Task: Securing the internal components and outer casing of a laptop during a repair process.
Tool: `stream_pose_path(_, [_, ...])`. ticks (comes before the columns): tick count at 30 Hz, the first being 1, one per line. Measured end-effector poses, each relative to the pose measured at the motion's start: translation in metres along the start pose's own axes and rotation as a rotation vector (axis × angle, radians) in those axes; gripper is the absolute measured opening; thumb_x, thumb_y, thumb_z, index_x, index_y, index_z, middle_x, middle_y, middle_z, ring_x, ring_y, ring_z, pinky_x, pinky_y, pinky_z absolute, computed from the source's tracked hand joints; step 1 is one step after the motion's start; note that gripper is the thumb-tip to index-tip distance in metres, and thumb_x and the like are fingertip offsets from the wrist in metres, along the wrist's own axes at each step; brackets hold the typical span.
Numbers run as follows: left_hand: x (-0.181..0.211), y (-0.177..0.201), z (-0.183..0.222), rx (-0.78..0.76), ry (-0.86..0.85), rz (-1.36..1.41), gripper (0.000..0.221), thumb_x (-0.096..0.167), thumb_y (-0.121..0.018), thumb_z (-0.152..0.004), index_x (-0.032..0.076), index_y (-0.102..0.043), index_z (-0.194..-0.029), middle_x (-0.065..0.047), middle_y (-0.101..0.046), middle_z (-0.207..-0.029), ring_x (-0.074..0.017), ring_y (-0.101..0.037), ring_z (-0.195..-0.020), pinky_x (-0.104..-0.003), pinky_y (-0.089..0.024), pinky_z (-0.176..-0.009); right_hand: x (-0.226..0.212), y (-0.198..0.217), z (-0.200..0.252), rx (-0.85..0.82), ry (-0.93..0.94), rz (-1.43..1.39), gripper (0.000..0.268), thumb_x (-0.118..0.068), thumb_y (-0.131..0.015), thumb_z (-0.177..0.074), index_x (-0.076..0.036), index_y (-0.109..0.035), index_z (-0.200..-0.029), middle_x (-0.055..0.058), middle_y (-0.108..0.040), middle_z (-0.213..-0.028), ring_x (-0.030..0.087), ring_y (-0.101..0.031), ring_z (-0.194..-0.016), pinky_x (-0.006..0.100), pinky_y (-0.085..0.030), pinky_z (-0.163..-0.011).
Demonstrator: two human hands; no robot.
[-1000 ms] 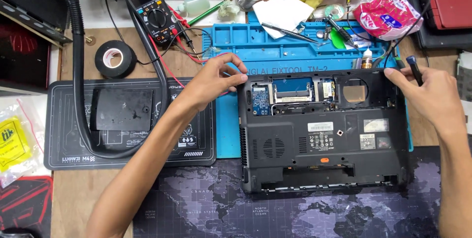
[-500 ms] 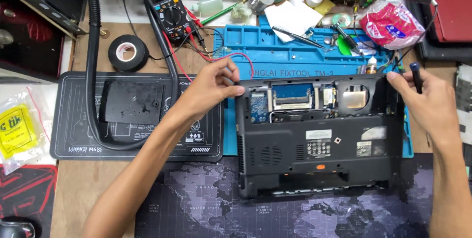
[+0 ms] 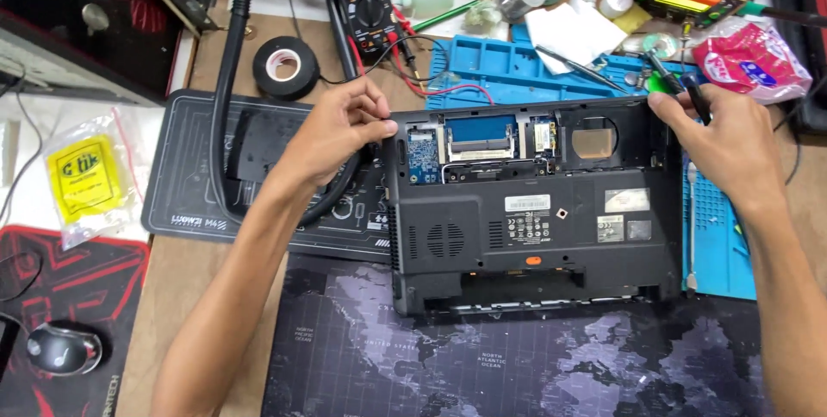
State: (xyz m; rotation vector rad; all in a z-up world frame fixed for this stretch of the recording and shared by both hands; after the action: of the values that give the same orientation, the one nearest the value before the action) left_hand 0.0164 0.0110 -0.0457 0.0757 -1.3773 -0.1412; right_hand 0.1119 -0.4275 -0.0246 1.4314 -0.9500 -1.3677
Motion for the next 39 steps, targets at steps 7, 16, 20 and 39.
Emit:
stream_pose_path(7, [-0.016, 0.002, -0.003, -0.046, -0.072, -0.123, 0.013, 0.004, -0.070, -0.094, 0.014, -0.062, -0.093, 0.001, -0.060, -0.087, -0.0088, -0.055, -0.081, -0.023, -0.045, -0.078, -0.001, -0.026, -0.023, -0.097, -0.038, 0.187, 0.063, -0.061, -0.059, -0.119, -0.003, -0.071, -0.098, 0.019, -0.059, -0.065, 0.041, -0.062, -0.068, 0.050, -0.042, -0.064])
stream_pose_path(16, [0.021, 0.005, 0.009, -0.170, 0.072, -0.545, 0.039, 0.046, -0.058, -0.095, 0.021, -0.060, -0.125, -0.006, -0.064, -0.111, -0.0208, -0.055, -0.117, -0.038, -0.041, -0.095, -0.024, -0.027, -0.029, -0.030, -0.028, 0.429, 0.073, -0.068, -0.066, -0.118, -0.004, -0.072, -0.081, 0.016, -0.065, -0.062, 0.035, -0.066, -0.062, 0.046, -0.044, -0.044])
stream_pose_path(20, [0.025, 0.012, 0.009, -0.110, -0.009, -0.390, 0.032, 0.035, -0.060, -0.098, 0.015, -0.063, -0.123, -0.002, -0.071, -0.114, -0.0137, -0.066, -0.104, -0.032, -0.051, -0.088, -0.097, 0.005, -0.019, -0.021, 0.120, 0.168, 0.054, -0.053, -0.059, -0.119, 0.001, -0.059, -0.115, 0.022, -0.069, -0.106, 0.045, -0.066, -0.098, 0.055, -0.048, -0.068])
stream_pose_path(39, [0.073, -0.010, 0.033, 0.131, -0.551, -0.206, 0.010, 0.014, -0.075, -0.096, 0.011, -0.075, -0.106, -0.001, -0.071, -0.094, -0.0100, -0.056, -0.080, -0.025, -0.048, -0.079, -0.262, 0.008, 0.050, -0.087, 0.517, -1.152, 0.011, -0.011, -0.050, -0.112, -0.005, -0.046, -0.120, 0.013, -0.060, -0.113, 0.030, -0.074, -0.112, 0.038, -0.070, -0.096])
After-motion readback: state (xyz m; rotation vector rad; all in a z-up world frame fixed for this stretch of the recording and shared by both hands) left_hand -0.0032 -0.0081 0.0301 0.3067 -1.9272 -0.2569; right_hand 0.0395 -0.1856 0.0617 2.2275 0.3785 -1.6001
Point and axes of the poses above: each hand's wrist, its own z-axis away from the middle knuckle, its own y-axis out of the back of the hand, x = y × z, the point moved 4 cm from there along -z, towards the middle knuckle
